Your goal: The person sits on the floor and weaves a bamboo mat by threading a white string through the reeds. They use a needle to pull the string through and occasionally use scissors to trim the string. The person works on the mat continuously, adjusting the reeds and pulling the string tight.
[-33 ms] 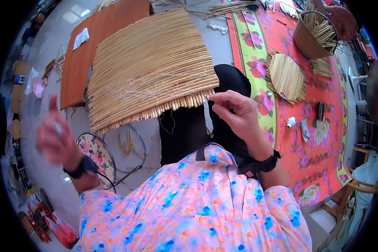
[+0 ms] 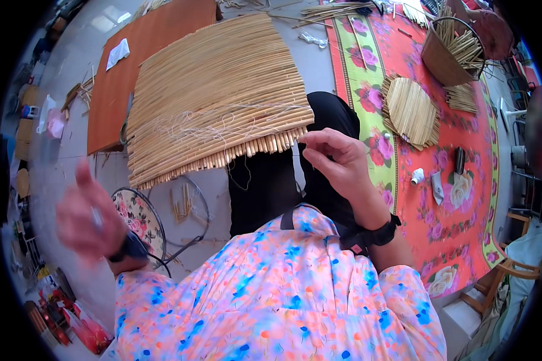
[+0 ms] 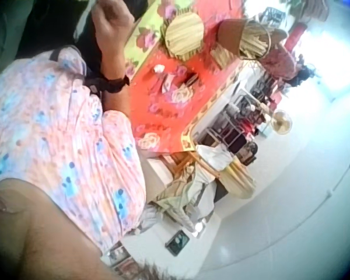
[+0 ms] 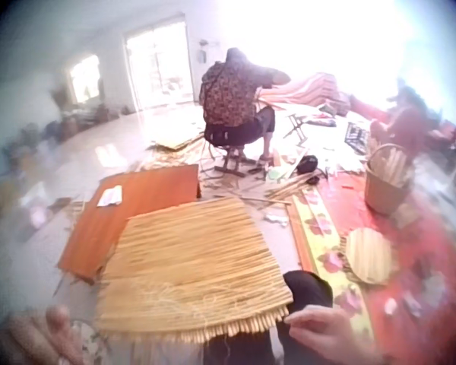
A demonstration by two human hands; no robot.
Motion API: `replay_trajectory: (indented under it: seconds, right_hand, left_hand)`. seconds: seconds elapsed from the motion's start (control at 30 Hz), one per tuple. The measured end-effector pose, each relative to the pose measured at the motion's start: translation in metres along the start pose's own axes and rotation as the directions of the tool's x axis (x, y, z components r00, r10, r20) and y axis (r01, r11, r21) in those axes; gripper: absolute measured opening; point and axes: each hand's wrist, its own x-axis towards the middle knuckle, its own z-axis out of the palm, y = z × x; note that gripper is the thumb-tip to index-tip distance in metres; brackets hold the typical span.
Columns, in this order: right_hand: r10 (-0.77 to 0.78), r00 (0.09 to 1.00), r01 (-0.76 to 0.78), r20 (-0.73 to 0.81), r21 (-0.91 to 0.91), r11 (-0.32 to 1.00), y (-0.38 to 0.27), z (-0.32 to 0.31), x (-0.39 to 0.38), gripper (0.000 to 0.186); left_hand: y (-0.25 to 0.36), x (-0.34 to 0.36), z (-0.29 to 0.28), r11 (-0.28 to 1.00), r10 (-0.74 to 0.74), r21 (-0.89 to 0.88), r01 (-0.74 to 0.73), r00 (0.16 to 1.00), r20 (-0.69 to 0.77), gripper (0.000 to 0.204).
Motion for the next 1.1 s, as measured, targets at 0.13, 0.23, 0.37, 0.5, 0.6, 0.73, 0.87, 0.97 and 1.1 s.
replay_trajectory:
  seconds: [0.13,0.23,0.37,0.5,0.6,0.73,0.87,0.97,1.1]
  right_hand:
    - [0.011,0.999,-0.016,0.039,0.127,0.992,0.003,0.001,-0.003,0.019]
    - [-0.034,0.998,0.022,0.059,0.188,0.982,0.007,-0.001,-0.01,0.02]
    - [-0.061,0.997,0.048,0.052,0.22,0.974,0.006,-0.004,-0.018,0.02]
    - [-0.056,0.998,0.049,0.026,0.228,0.972,0.005,-0.009,-0.025,0.021]
    - [-0.077,0.997,0.07,0.014,0.278,0.958,0.004,-0.009,-0.029,0.021]
    - [-0.093,0.996,0.084,0.015,0.298,0.951,0.0,-0.009,-0.03,0.021]
    - [-0.092,0.995,0.08,0.026,0.318,0.945,-0.001,-0.009,-0.032,0.022]
    - [-0.096,0.994,0.077,0.043,0.33,0.941,-0.004,-0.007,-0.031,0.022]
    - [-0.089,0.995,0.068,0.055,0.306,0.95,-0.006,-0.006,-0.03,0.021]
  left_hand:
    - [0.029,0.021,0.074,0.797,0.295,-0.554,-0.239,0.955,0.013,0.028]
    - [0.041,0.046,0.106,0.709,0.382,-0.615,-0.345,0.921,-0.077,0.024]
    - [0.057,0.054,0.123,0.659,0.428,-0.598,-0.457,0.881,-0.201,0.024]
    - [0.068,0.052,0.133,0.628,0.526,-0.467,-0.622,0.782,-0.335,0.024]
    - [0.073,0.051,0.141,0.632,0.409,-0.603,-0.487,0.87,-0.274,0.024]
    - [0.072,0.058,0.155,0.615,0.294,-0.703,-0.356,0.932,-0.214,0.023]
    - [0.055,0.079,0.162,0.684,0.37,-0.594,-0.423,0.903,-0.217,0.022]
    - [0.074,0.063,0.16,0.635,0.258,-0.7,-0.326,0.944,-0.206,0.022]
    - [0.081,0.057,0.153,0.618,0.225,-0.737,-0.274,0.96,-0.168,0.022]
